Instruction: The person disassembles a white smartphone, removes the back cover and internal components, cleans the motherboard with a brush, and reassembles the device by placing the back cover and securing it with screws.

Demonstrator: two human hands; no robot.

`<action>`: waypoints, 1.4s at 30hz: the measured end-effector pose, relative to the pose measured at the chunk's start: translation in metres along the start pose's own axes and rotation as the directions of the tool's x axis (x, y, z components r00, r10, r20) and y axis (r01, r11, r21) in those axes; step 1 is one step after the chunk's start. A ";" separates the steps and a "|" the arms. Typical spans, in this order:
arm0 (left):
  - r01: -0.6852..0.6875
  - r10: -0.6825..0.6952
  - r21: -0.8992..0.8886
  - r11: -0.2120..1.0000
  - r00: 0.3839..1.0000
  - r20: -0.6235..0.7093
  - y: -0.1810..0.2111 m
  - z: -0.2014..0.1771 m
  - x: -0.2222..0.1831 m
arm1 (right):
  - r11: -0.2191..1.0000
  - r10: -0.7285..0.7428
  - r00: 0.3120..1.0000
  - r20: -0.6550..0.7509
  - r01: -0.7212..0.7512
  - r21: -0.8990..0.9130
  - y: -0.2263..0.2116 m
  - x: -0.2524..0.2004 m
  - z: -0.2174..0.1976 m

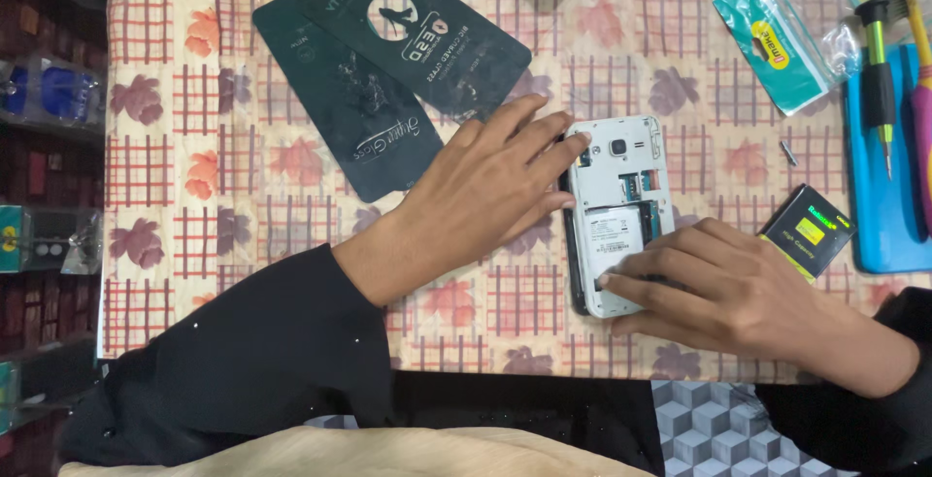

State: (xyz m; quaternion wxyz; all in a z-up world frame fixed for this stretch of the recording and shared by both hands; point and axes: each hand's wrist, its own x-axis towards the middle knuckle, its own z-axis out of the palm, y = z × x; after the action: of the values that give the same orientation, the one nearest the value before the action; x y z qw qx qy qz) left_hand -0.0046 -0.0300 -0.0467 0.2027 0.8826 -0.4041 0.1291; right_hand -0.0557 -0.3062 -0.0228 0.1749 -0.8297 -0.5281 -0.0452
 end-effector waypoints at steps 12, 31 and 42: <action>0.047 -0.048 -0.054 0.997 0.999 -0.008 0.009 0.006 0.008 | 0.990 0.078 0.996 0.030 -0.081 0.115 0.002 -0.006 0.009; 0.181 -0.175 -0.376 0.909 0.983 0.051 0.020 0.001 0.031 | 0.824 0.543 0.765 -0.347 -0.407 0.395 0.024 -0.013 0.001; 0.084 -0.117 -0.436 0.896 0.992 -0.050 0.040 -0.009 0.022 | 0.152 0.677 0.659 0.328 -0.562 0.813 0.019 -0.015 -0.003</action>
State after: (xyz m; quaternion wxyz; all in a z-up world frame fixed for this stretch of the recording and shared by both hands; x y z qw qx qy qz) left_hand -0.0219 -0.0640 -0.0204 0.4152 0.8296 -0.3687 0.0584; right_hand -0.0445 -0.3275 -0.0285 0.6012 -0.7530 -0.0733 0.2575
